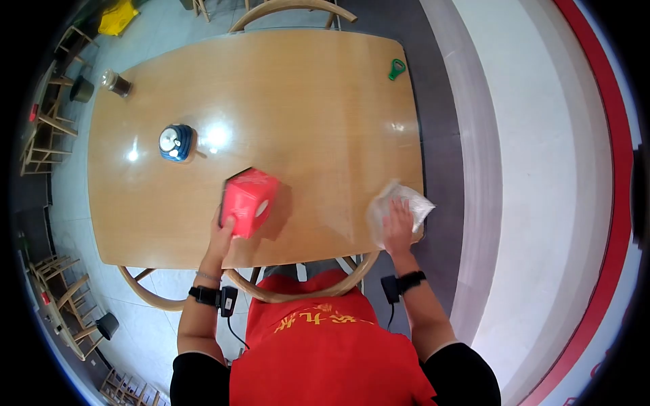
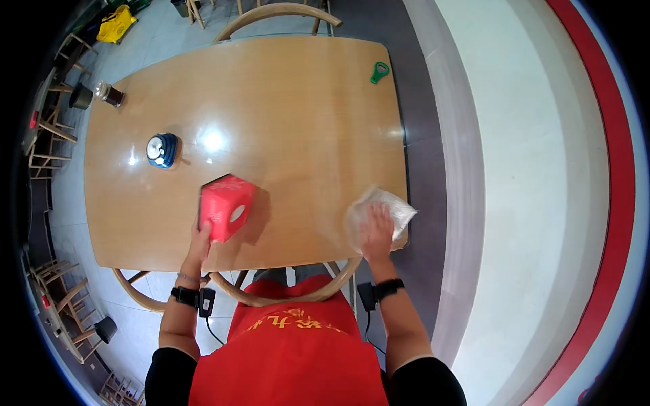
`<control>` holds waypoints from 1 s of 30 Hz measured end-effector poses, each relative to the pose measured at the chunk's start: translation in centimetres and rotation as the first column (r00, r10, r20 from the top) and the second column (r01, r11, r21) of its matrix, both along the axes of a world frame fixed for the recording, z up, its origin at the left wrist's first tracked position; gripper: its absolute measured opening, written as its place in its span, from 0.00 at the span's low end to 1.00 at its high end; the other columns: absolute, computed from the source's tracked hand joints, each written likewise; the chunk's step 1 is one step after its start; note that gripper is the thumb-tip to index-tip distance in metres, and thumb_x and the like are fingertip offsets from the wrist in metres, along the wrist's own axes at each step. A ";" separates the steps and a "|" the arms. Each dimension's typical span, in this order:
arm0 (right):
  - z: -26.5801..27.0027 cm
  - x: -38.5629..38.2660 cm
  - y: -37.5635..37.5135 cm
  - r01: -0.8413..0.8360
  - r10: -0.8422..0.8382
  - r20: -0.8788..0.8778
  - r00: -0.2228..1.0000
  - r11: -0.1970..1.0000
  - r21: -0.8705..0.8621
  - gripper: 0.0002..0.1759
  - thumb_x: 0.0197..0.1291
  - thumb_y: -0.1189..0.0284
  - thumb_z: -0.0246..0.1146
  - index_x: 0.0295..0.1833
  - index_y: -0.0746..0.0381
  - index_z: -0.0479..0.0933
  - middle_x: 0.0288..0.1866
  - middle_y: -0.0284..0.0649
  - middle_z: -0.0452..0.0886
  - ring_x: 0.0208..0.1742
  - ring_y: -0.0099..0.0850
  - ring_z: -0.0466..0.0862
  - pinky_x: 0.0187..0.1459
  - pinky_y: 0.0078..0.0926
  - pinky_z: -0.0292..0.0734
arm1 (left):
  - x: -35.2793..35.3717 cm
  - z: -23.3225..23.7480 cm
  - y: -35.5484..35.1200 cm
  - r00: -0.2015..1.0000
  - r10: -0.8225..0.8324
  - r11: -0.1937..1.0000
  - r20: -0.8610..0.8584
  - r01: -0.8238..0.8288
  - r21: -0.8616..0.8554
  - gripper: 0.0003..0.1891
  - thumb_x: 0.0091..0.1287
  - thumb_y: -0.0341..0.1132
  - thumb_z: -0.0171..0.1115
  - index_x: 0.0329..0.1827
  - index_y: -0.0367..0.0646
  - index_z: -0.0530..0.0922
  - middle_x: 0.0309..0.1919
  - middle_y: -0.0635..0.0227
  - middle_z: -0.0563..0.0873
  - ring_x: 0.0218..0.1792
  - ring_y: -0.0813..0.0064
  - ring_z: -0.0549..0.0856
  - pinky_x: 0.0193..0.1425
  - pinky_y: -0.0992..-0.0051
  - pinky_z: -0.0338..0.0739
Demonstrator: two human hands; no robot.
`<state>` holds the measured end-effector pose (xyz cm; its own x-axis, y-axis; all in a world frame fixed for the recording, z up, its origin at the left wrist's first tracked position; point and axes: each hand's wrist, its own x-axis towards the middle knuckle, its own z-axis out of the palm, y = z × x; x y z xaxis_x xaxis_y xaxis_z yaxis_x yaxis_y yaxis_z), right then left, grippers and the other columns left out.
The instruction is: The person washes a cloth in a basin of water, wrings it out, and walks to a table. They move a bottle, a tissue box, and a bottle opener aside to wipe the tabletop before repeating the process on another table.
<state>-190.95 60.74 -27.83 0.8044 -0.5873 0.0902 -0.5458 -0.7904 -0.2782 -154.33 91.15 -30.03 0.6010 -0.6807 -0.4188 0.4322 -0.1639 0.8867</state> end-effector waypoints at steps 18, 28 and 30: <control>-2.3 10.4 -11.6 0.178 -0.176 -0.116 0.978 0.984 0.005 0.40 0.54 0.60 0.61 0.73 0.50 0.56 0.77 0.42 0.48 0.76 0.48 0.47 0.70 0.52 0.44 | -3.9 4.2 -25.5 0.580 -0.173 0.985 0.796 0.108 0.136 0.18 0.60 0.22 0.62 0.54 0.42 0.72 0.48 0.63 0.76 0.47 0.70 0.76 0.51 0.73 0.73; -2.4 10.1 -12.0 0.151 -0.138 -0.140 0.980 0.985 0.085 0.46 0.47 0.47 0.64 0.71 0.52 0.59 0.77 0.46 0.47 0.75 0.55 0.47 0.65 0.64 0.47 | -6.4 1.6 -57.8 0.256 -0.401 0.892 0.880 -0.112 0.439 0.21 0.57 0.45 0.64 0.47 0.39 0.77 0.44 0.59 0.77 0.51 0.60 0.75 0.52 0.66 0.71; -2.0 10.2 -12.0 0.149 -0.138 -0.120 0.983 0.985 0.090 0.48 0.46 0.46 0.65 0.71 0.52 0.59 0.77 0.46 0.47 0.74 0.56 0.49 0.64 0.64 0.49 | -5.0 1.1 -59.5 0.226 -0.481 0.853 0.847 -0.103 0.512 0.21 0.57 0.45 0.65 0.46 0.39 0.77 0.44 0.60 0.78 0.51 0.60 0.75 0.52 0.67 0.71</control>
